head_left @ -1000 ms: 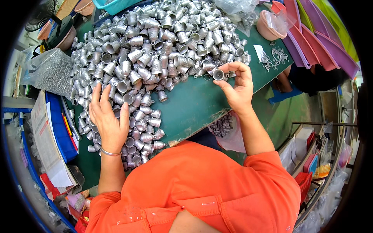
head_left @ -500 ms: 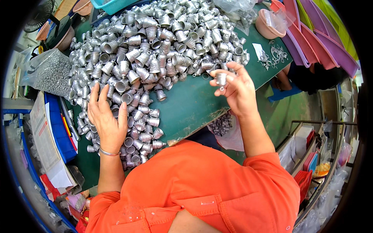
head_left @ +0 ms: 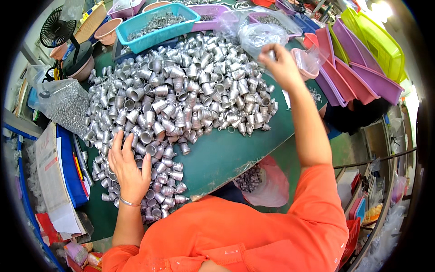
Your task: The person sorts a large pile of small, silver-colored metal bells on a green table. They pick up individual bells, inspect them, and place them into a container or separate pile.
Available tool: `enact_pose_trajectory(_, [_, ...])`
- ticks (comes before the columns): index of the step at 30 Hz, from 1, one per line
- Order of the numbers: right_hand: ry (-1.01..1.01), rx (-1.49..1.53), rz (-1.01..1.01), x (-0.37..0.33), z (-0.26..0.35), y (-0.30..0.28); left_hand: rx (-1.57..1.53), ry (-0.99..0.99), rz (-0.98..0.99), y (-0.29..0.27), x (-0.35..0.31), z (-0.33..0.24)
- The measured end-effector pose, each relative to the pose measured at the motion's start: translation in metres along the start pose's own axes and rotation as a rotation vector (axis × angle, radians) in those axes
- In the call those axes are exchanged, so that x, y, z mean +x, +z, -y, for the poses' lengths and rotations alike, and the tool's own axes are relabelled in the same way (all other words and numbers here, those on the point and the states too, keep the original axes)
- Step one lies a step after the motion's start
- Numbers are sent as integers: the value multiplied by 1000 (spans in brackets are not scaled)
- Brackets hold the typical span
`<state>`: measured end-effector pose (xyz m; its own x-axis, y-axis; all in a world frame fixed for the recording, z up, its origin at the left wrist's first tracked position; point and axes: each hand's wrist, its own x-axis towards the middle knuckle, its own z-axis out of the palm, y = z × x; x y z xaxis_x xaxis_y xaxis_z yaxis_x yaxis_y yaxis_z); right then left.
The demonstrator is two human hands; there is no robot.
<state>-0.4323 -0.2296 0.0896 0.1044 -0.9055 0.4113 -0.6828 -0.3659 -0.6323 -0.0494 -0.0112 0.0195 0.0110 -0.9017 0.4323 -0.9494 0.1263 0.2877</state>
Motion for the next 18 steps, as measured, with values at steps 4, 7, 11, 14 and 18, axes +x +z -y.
enact_pose_trajectory(4, [401,467,-65,64,9,-27,20,15,-17,1,1,-1])
enact_pose_trajectory(7, [410,232,-21,86,-43,-37,-32,26,-9,6,1,3])
enact_pose_trajectory(11, [75,35,139,7,16,3,-9,20,-30,3,-3,6])
enact_pose_trajectory(14, [-131,5,600,-70,37,33,14,35,-18,1,-1,3])
enact_pose_trajectory(18, [-473,-531,254,-125,36,67,16,35,-10,0,0,2])
